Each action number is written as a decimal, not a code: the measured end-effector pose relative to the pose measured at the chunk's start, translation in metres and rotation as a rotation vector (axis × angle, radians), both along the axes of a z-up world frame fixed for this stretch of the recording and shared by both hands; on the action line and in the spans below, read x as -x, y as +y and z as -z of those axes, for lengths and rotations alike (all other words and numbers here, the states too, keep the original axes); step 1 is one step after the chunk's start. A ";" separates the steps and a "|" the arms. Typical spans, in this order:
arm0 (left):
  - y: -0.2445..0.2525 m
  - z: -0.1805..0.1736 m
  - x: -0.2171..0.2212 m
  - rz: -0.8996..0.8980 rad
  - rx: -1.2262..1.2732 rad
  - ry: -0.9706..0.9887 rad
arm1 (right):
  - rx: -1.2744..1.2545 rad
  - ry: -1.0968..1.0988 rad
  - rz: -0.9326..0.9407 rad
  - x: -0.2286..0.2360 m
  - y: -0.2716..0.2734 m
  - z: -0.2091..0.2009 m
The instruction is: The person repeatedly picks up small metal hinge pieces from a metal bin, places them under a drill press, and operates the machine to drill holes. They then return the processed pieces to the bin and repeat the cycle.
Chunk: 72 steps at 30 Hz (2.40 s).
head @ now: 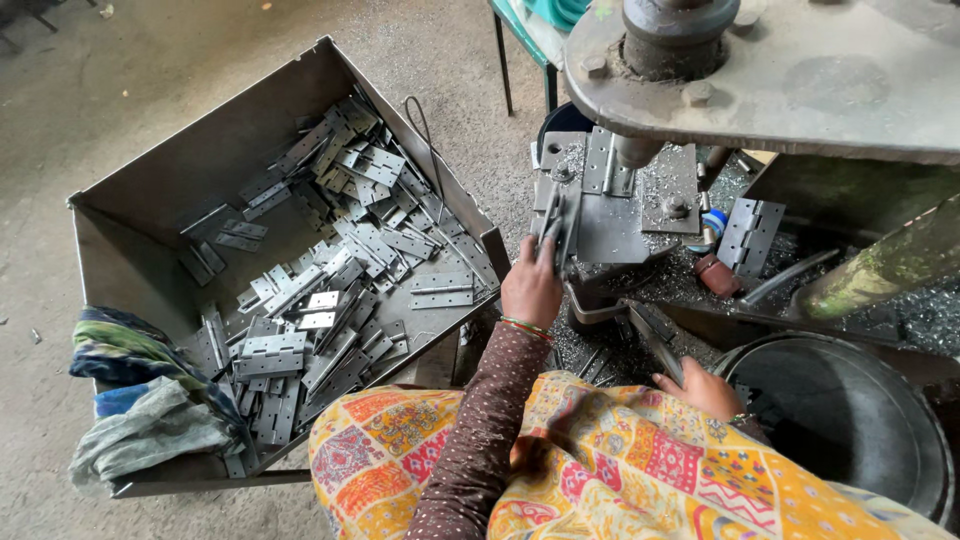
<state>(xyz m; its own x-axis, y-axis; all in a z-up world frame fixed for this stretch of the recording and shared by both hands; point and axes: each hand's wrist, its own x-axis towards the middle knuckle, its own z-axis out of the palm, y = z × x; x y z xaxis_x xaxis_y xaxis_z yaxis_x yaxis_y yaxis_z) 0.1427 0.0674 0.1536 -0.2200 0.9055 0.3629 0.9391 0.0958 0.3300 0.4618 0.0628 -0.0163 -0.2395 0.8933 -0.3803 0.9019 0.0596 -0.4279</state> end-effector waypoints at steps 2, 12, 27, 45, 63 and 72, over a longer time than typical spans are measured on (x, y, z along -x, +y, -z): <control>0.000 0.004 0.003 -0.019 -0.147 -0.211 | 0.001 0.004 -0.009 -0.002 0.002 0.004; -0.008 -0.030 0.004 -0.003 -0.398 -0.257 | 0.009 0.028 0.022 -0.002 -0.001 0.001; 0.008 -0.013 -0.008 -0.048 0.181 0.267 | -0.010 -0.037 0.019 0.007 -0.004 -0.019; 0.005 -0.015 -0.058 0.117 0.286 0.074 | -0.024 -0.135 -0.074 -0.001 0.014 -0.009; 0.046 -0.030 -0.052 0.063 0.168 0.120 | -0.133 0.032 0.021 0.001 -0.021 0.039; 0.054 -0.004 -0.060 0.130 0.312 0.224 | -0.005 -0.274 -0.176 0.003 0.030 -0.031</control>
